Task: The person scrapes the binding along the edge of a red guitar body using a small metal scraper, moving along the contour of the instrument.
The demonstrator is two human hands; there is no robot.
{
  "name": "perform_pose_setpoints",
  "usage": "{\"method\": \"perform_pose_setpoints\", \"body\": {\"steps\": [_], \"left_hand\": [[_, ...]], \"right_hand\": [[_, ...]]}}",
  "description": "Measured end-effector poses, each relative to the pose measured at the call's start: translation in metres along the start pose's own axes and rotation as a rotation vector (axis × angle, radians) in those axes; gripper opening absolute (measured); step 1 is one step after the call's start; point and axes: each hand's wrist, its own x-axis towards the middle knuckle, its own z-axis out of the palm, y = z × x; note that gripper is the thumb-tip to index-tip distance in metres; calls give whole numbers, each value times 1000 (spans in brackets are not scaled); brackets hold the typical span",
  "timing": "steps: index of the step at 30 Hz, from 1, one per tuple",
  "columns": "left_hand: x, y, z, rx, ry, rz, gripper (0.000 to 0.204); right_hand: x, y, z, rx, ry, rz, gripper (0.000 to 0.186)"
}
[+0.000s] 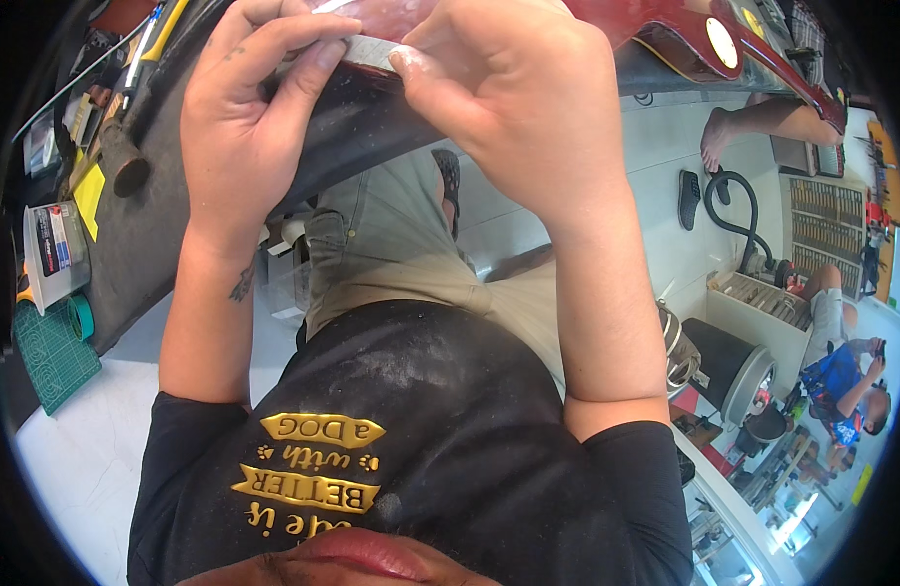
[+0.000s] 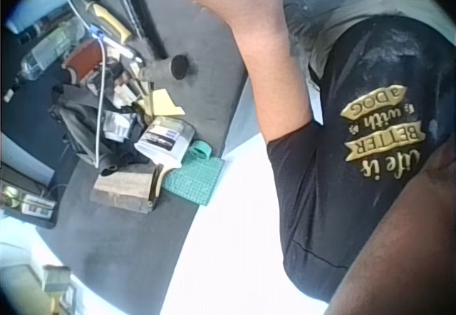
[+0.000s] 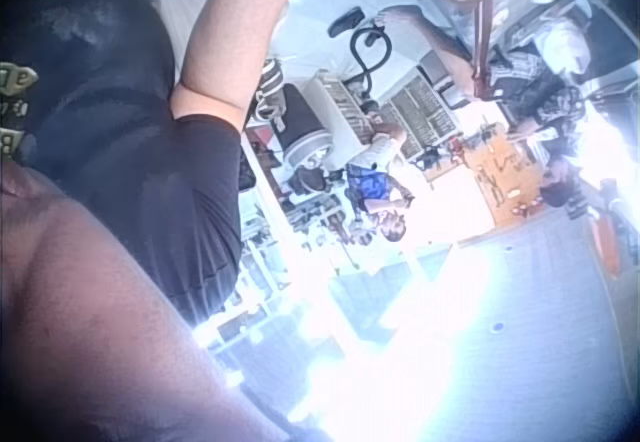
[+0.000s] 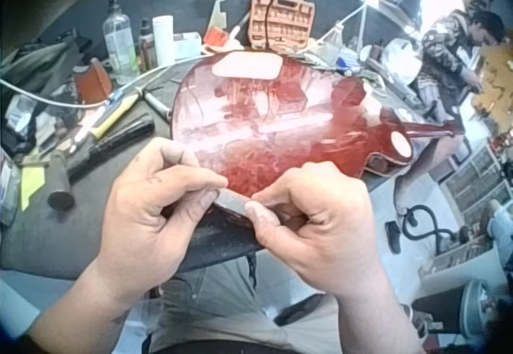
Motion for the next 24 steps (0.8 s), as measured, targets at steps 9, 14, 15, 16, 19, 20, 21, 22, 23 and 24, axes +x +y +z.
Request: {"method": "perform_pose_setpoints", "body": {"steps": [9, 14, 15, 16, 19, 20, 21, 22, 23, 24], "left_hand": [[0, 7, -6, -7, -54, -77, 10], [-2, 0, 0, 55, 14, -33, 10], [-3, 0, 0, 58, 16, -34, 10], [-3, 1, 0, 46, 17, -37, 10], [-2, 3, 0, 33, 19, -39, 9], [-1, 3, 0, 33, 21, -39, 9], [-1, 3, -1, 33, 22, -38, 9], [0, 3, -2, 18, 12, -25, 9], [1, 3, -2, 11, 7, -19, 10], [1, 3, -3, 3, 3, -13, 10]], "right_hand": [[0, 3, 0, -91, -1, -105, 9], [2, 0, 9, 25, 101, -84, 10], [2, -1, 9, 26, 102, -83, 10], [3, -2, 9, -15, 135, -101, 10], [5, -7, 10, -140, 178, -128, 13], [5, -8, 11, -182, 182, -132, 13], [5, -9, 11, -224, 187, -136, 14], [5, -8, 12, -219, 193, -128, 13], [5, -7, 12, -216, 196, -124, 13], [4, -5, 12, -213, 198, -121, 13]]}}
